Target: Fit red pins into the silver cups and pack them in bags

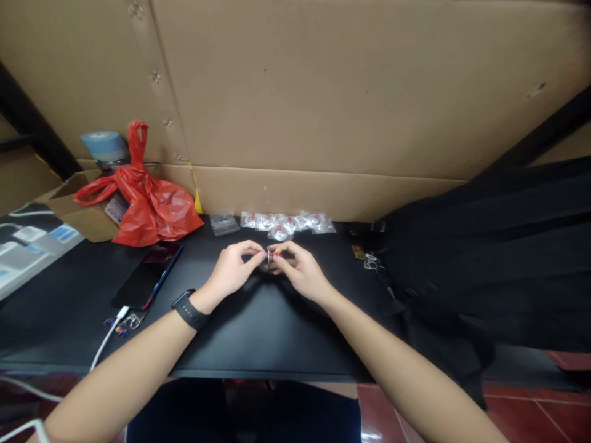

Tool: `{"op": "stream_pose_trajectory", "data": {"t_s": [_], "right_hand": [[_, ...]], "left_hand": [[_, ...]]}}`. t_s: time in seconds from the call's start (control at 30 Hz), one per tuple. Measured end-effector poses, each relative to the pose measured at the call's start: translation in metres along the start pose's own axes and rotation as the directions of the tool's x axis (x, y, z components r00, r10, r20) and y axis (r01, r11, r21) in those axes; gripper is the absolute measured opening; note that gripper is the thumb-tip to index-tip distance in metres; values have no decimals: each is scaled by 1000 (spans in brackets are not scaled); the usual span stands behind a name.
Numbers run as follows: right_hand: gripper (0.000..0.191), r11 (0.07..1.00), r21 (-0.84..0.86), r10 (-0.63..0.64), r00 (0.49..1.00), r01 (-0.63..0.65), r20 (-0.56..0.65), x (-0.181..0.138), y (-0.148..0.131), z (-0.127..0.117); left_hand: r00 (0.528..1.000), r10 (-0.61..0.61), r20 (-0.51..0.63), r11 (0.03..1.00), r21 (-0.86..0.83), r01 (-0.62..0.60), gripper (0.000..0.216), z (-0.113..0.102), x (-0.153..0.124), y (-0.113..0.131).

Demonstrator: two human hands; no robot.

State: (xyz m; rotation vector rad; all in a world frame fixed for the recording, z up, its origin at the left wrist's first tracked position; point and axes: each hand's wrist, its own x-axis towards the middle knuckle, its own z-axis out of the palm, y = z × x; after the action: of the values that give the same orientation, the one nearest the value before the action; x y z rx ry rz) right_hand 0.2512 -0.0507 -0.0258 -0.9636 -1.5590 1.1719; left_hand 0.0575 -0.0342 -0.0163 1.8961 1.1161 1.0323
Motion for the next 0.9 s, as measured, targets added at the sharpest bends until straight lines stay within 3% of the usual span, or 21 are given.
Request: {"op": "stream_pose_trajectory", "data": {"t_s": [0.23,0.43,0.5,0.57,0.67,0.8,0.9], "right_hand": [[45,996,82,43,999,-45,17,3,5,-3],[43,1000,-15,-26,998,28,64,1,3,-3],[39,988,-134,-74,996,80,50,1,1,-4],[35,945,-301,-125,991,132,43,1,-1,-6],[37,853,-484,-190,980,193,55,1,-3,-11],[39,812,-542,-224,973,218,56,1,-2,-17],[39,804,-553,-229,972,216,47,2,-3,-20]], "left_hand": [[999,-23,43,998,-52,25,20,3,0,-3],[994,-11,112,1000,-19,13,25,0,2,-7],[997,9,83,997,76,-15,29,-8,5,-11],[1000,10,-6,955,296,-8,35,-20,10,-19],[995,-22,-95,792,606,75,42,-40,20,-40],[993,-114,-37,688,718,106,45,-56,32,-65],[990,-138,13,661,746,83,44,-59,34,-67]]}}
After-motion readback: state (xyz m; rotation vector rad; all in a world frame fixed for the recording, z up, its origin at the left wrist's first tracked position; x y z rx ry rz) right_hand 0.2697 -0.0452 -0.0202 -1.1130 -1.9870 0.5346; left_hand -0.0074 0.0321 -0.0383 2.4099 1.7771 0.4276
